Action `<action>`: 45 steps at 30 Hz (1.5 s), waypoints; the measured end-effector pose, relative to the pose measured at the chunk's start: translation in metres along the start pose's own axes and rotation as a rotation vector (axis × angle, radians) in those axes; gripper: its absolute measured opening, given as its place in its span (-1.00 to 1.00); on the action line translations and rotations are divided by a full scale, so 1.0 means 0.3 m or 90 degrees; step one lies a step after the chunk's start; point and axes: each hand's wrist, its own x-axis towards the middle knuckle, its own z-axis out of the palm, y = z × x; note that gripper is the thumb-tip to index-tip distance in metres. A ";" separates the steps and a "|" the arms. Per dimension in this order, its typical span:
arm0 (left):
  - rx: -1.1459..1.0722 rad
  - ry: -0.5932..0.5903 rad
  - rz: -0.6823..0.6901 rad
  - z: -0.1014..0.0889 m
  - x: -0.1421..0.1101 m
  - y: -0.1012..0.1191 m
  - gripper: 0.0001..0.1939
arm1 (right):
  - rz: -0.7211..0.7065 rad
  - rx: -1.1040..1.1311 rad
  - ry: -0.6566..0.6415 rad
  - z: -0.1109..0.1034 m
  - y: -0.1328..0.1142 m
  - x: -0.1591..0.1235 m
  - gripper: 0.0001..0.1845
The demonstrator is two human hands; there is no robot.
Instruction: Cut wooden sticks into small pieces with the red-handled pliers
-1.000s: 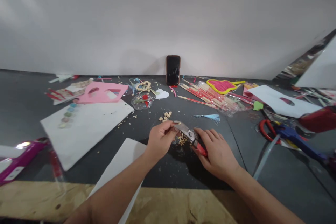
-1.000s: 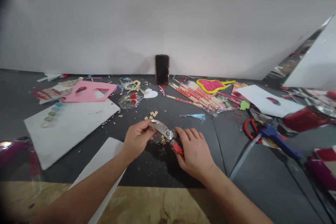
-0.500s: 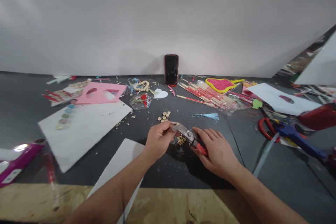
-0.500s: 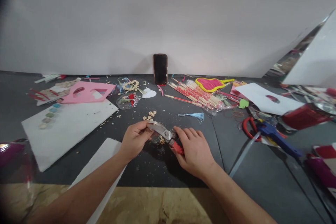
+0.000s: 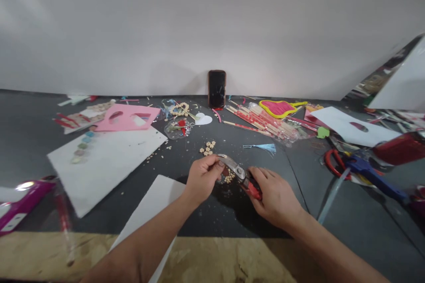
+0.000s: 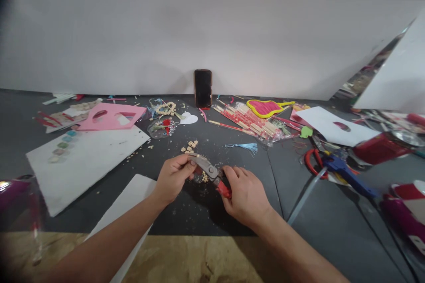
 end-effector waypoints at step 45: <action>0.063 0.025 0.024 -0.014 -0.001 0.018 -0.80 | -0.038 0.005 0.022 -0.005 0.003 0.014 -0.53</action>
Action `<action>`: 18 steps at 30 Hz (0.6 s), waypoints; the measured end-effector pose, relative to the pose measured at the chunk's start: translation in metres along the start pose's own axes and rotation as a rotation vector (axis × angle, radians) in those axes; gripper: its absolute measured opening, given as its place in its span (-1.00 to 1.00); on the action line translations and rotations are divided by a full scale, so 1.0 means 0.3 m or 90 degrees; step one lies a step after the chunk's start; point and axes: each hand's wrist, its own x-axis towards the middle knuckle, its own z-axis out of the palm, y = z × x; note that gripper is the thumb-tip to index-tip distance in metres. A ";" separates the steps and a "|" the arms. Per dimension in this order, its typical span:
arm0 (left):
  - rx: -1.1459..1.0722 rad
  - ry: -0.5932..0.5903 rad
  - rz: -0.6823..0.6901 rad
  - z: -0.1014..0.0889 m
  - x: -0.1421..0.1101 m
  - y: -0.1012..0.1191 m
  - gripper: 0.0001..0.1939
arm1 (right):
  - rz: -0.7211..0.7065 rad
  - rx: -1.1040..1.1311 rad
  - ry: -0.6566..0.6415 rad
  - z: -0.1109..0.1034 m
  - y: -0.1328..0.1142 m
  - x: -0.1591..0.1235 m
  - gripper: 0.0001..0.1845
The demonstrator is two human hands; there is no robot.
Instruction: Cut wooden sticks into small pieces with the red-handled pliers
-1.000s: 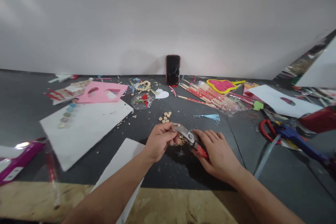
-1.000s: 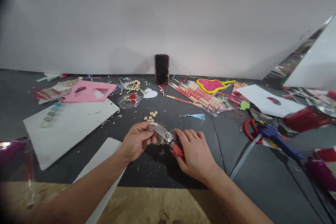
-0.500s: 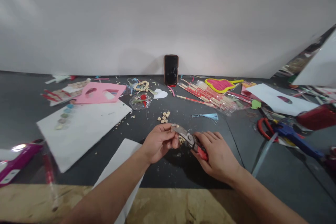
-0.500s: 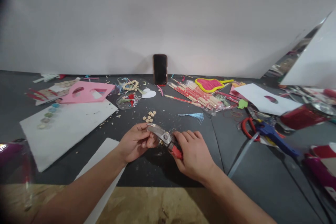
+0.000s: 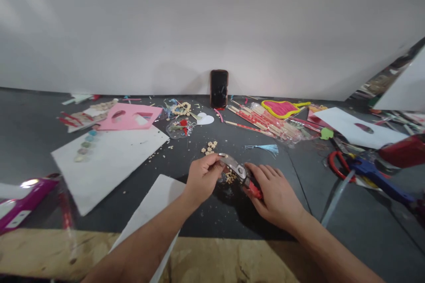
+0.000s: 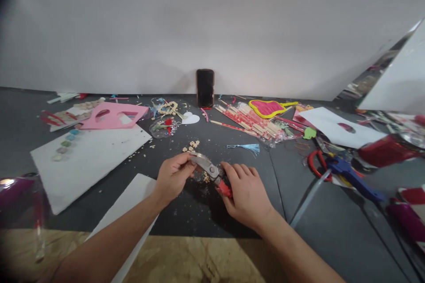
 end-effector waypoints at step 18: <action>-0.106 -0.047 -0.047 0.006 -0.001 -0.007 -0.81 | 0.031 -0.019 -0.031 0.000 -0.003 -0.016 -0.60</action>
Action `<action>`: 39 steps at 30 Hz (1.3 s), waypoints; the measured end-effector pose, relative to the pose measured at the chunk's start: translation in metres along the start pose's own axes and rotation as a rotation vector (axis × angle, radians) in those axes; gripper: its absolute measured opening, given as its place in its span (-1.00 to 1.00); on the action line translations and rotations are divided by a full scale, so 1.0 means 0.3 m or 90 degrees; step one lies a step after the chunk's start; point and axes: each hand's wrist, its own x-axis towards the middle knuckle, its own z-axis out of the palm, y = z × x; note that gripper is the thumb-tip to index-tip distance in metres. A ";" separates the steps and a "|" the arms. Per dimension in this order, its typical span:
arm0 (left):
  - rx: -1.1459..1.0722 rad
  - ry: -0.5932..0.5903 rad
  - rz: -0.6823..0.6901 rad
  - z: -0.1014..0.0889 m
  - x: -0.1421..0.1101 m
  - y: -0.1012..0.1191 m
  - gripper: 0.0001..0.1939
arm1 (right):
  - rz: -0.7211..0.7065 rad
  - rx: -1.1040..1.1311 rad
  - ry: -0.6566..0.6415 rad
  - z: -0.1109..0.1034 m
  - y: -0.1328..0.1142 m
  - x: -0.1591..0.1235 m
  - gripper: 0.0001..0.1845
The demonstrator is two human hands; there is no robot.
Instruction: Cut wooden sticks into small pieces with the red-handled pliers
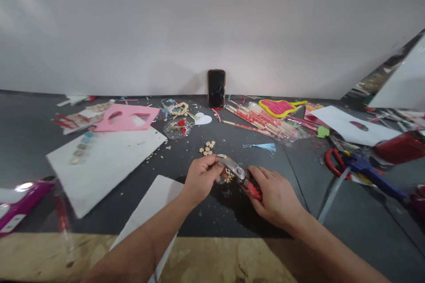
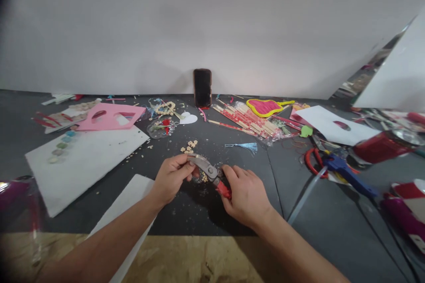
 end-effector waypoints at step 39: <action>-0.028 0.000 -0.002 0.003 0.013 -0.002 -0.82 | -0.003 0.019 0.024 0.008 0.005 0.014 -0.50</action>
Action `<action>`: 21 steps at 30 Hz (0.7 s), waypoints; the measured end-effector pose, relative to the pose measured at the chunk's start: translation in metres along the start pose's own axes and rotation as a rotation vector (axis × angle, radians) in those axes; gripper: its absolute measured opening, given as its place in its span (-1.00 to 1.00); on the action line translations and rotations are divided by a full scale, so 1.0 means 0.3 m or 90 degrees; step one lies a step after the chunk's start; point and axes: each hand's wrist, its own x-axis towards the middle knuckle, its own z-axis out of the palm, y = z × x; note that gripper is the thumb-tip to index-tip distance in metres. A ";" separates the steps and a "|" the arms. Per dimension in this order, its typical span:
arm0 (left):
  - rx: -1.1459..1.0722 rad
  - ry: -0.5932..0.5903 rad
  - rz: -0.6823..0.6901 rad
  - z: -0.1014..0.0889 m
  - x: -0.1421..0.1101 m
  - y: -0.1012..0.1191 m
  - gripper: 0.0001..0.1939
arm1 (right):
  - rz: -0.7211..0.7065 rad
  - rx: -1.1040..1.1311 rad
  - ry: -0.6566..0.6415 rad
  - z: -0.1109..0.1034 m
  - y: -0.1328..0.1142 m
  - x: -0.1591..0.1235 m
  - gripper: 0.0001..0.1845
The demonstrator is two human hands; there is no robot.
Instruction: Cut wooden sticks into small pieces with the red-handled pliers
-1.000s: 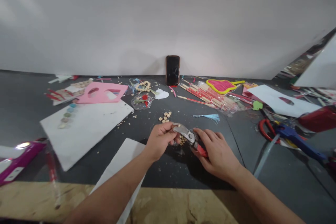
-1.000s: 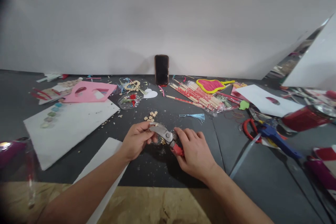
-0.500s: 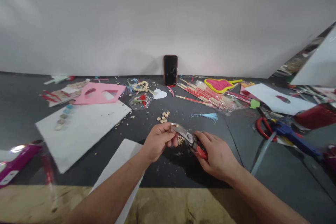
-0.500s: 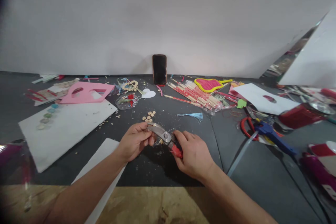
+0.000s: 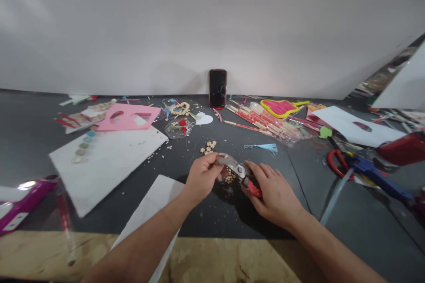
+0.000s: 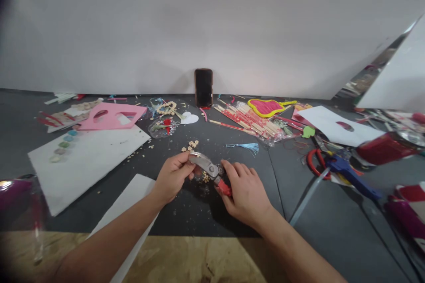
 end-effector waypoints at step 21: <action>0.018 0.007 0.020 0.009 -0.006 -0.005 -0.78 | 0.025 0.044 -0.013 0.004 -0.012 -0.012 -0.61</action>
